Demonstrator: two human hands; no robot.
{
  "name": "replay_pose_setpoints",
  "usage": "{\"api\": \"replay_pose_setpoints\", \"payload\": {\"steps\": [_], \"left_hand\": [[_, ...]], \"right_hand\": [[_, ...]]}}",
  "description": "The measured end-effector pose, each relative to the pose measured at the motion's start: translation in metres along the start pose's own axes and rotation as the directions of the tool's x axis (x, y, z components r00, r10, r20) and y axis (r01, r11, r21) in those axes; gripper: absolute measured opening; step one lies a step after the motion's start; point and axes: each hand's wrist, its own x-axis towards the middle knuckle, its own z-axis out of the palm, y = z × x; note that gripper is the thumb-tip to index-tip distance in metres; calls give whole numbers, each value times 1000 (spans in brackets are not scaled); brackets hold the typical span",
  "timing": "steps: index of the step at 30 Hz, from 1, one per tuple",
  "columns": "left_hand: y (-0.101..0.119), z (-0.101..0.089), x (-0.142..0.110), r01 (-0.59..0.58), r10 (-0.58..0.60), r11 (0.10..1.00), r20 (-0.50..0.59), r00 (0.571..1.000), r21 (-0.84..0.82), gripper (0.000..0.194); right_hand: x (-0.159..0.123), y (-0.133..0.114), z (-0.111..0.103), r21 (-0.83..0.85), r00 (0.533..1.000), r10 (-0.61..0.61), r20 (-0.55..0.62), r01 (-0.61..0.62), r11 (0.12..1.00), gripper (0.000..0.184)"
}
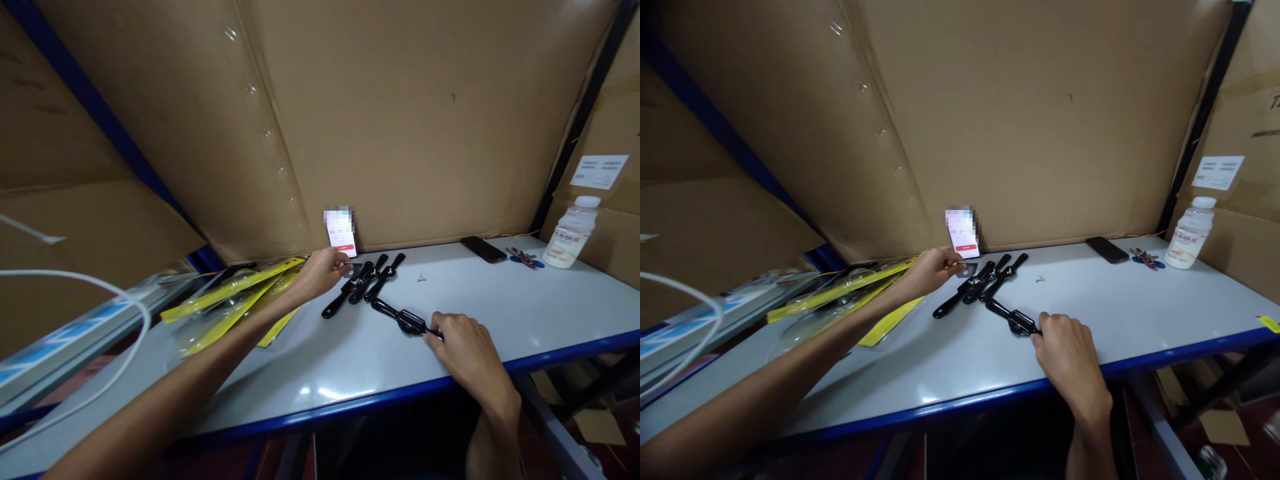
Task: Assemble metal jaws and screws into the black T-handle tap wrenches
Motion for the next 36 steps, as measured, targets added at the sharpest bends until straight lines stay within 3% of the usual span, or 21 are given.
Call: {"api": "replay_pose_setpoints", "payload": {"steps": [3, 5, 8, 12, 17, 19, 21, 23, 26, 30, 36], "left_hand": [[21, 2, -17, 42, -8, 954, 115, 993, -296, 23], [34, 7, -24, 113, 4, 859, 227, 974, -500, 22], [48, 15, -34, 199, 23, 706, 302, 953, -680, 23], [58, 24, -46, 229, 48, 564, 309, 950, -794, 25], [73, 27, -60, 189, 155, 526, 312, 937, -829, 27], [81, 28, -64, 166, 231, 535, 333, 914, -828, 28], [86, 31, -66, 86, 300, 591, 317, 900, -802, 29], [85, 35, -67, -75, 318, 710, 224, 921, -700, 28], [74, 45, -65, -249, 304, 872, 67, 950, -420, 20], [63, 61, -66, -299, 328, 927, 105, 939, -224, 19], [78, 73, -73, -269, 279, 959, 131, 951, -89, 18]], "right_hand": [[-6, -13, -1, -68, 999, 9, 43, -6, 998, 14], [-8, -23, -1, -101, 998, 24, 52, -18, 995, 17], [-5, -35, -2, -79, 999, 23, 31, -21, 997, 25], [4, -38, -2, 78, 999, 43, -28, -41, 996, 37], [17, -32, 3, 464, 971, 47, -234, 70, 883, 27], [21, -34, 7, 569, 960, 39, -276, 131, 812, 34], [22, -35, 9, 634, 958, 12, -286, 180, 752, 28], [22, -32, 7, 695, 953, 27, -303, 202, 690, 22], [19, -17, 2, 760, 921, 176, -348, 167, 629, 26], [17, 10, -2, 827, 916, 288, -281, 78, 557, 29], [14, 22, 10, 893, 934, 333, -131, -35, 449, 41]]}}
